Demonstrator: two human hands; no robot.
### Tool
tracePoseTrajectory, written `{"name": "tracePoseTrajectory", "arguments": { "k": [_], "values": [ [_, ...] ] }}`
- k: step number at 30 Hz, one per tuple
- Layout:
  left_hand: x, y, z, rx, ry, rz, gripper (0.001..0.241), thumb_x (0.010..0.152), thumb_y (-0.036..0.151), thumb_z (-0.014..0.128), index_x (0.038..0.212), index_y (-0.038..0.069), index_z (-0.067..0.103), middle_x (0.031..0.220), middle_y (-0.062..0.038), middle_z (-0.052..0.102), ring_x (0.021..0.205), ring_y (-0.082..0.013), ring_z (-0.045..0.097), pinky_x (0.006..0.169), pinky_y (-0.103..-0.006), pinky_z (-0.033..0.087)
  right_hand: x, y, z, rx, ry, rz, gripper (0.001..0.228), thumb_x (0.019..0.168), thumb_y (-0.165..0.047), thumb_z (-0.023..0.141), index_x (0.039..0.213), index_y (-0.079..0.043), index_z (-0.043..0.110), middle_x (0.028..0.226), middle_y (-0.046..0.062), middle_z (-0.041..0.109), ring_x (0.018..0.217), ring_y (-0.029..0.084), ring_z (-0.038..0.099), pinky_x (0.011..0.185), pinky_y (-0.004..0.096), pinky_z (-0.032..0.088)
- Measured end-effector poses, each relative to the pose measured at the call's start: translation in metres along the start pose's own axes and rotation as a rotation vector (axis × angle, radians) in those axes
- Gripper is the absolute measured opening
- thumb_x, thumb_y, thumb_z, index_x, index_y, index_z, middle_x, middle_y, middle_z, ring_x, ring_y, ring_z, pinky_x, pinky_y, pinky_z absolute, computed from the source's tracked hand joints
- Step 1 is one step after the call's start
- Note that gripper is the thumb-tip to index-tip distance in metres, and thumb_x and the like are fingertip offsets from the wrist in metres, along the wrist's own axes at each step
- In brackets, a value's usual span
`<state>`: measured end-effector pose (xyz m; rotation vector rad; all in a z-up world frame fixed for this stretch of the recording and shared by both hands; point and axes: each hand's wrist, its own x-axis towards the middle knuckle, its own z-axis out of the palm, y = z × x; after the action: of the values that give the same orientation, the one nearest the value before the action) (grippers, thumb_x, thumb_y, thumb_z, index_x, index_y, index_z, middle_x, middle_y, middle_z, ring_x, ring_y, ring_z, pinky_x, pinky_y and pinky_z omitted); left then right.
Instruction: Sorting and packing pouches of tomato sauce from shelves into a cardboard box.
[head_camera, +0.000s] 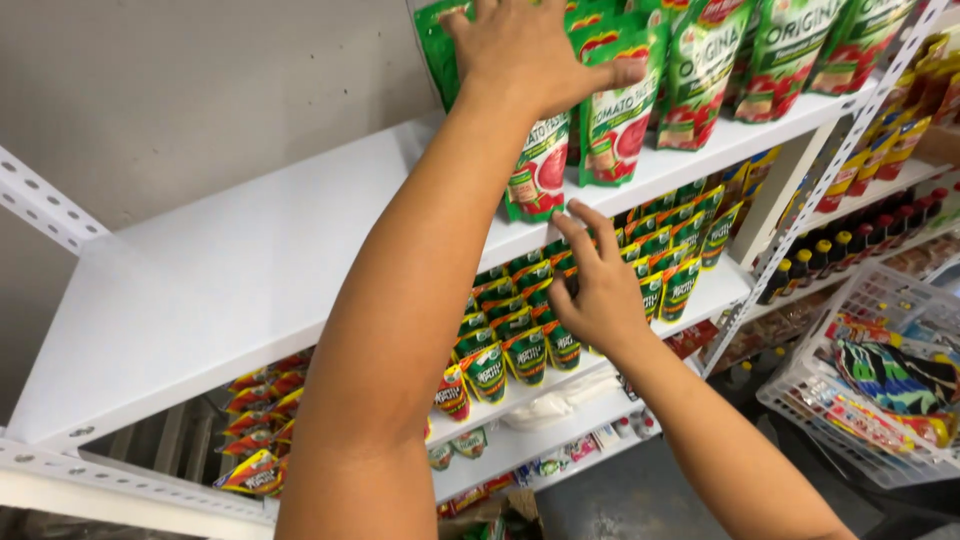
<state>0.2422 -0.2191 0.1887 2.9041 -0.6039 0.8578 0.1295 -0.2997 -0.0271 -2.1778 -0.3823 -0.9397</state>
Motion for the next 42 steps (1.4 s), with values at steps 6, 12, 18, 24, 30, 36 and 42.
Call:
{"name": "tracePoseTrajectory", "arguments": {
  "k": [6, 12, 18, 24, 30, 36, 42],
  "values": [
    [0.026, -0.004, 0.016, 0.148, -0.225, -0.091, 0.12, 0.068, 0.104, 0.045, 0.156, 0.024, 0.031, 0.149, -0.019, 0.045, 0.137, -0.0425, 0.042, 0.104, -0.0708, 0.032, 0.002, 0.003, -0.006, -0.007, -0.036, -0.03, 0.07, 0.076, -0.004, 0.066, 0.143, -0.012, 0.048, 0.151, 0.014, 0.047, 0.073, 0.029, 0.071, 0.065, 0.042, 0.058],
    [0.038, -0.029, 0.05, 0.054, -0.144, 0.074, 0.085, 0.09, 0.084, 0.057, 0.135, 0.012, 0.06, 0.114, -0.014, 0.074, 0.108, -0.034, 0.07, 0.089, -0.0504, 0.055, 0.0, 0.011, -0.004, -0.051, -0.055, -0.05, 0.072, 0.074, -0.006, 0.068, 0.143, -0.011, 0.048, 0.152, 0.012, 0.045, 0.073, 0.031, 0.07, 0.063, 0.042, 0.056],
    [0.016, -0.033, 0.046, -0.064, 0.014, 0.283, 0.031, 0.098, 0.041, 0.062, 0.111, 0.014, 0.062, 0.087, -0.015, 0.074, 0.085, -0.0397, 0.071, 0.068, -0.0565, 0.052, 0.001, 0.012, -0.008, 0.022, -0.066, -0.062, 0.07, 0.074, -0.005, 0.067, 0.142, -0.009, 0.05, 0.152, 0.014, 0.046, 0.073, 0.031, 0.07, 0.065, 0.043, 0.056],
    [-0.036, -0.054, 0.017, -0.082, 0.24, 0.451, 0.022, 0.1, 0.034, 0.069, 0.1, 0.012, 0.064, 0.077, -0.013, 0.072, 0.072, -0.0397, 0.069, 0.058, -0.0546, 0.051, -0.021, 0.02, -0.014, 0.323, 0.073, -0.055, 0.048, 0.083, 0.0, 0.066, 0.131, -0.006, 0.06, 0.142, 0.016, 0.056, 0.067, 0.019, 0.06, 0.062, 0.03, 0.051],
    [-0.157, -0.065, -0.055, -0.001, 0.319, 0.613, 0.019, 0.1, 0.027, 0.072, 0.091, 0.014, 0.062, 0.079, -0.003, 0.066, 0.075, -0.0268, 0.069, 0.058, -0.0447, 0.051, -0.039, 0.016, -0.039, 0.556, 0.152, -0.021, 0.043, 0.089, 0.003, 0.061, 0.131, -0.003, 0.058, 0.143, 0.014, 0.05, 0.099, 0.013, 0.057, 0.073, 0.024, 0.05],
    [-0.29, -0.064, -0.077, -0.083, 0.121, 0.48, 0.017, 0.092, 0.025, 0.071, 0.082, 0.016, 0.062, 0.072, 0.0, 0.059, 0.065, -0.0216, 0.063, 0.056, -0.0396, 0.05, -0.068, -0.003, -0.04, 0.704, -0.087, -0.016, 0.027, 0.094, 0.001, 0.062, 0.12, -0.002, 0.066, 0.133, 0.013, 0.062, 0.095, 0.012, 0.058, 0.078, 0.024, 0.046],
    [-0.417, -0.07, -0.003, -0.226, -0.095, 0.37, 0.008, 0.086, 0.023, 0.067, 0.083, 0.018, 0.062, 0.074, 0.002, 0.057, 0.07, -0.0177, 0.064, 0.058, -0.035, 0.053, -0.09, -0.02, -0.012, 0.561, -0.256, -0.11, 0.012, 0.095, -0.004, 0.068, 0.106, 0.0, 0.071, 0.115, 0.014, 0.071, 0.103, 0.021, 0.069, 0.086, 0.028, 0.053]
  ]
}}
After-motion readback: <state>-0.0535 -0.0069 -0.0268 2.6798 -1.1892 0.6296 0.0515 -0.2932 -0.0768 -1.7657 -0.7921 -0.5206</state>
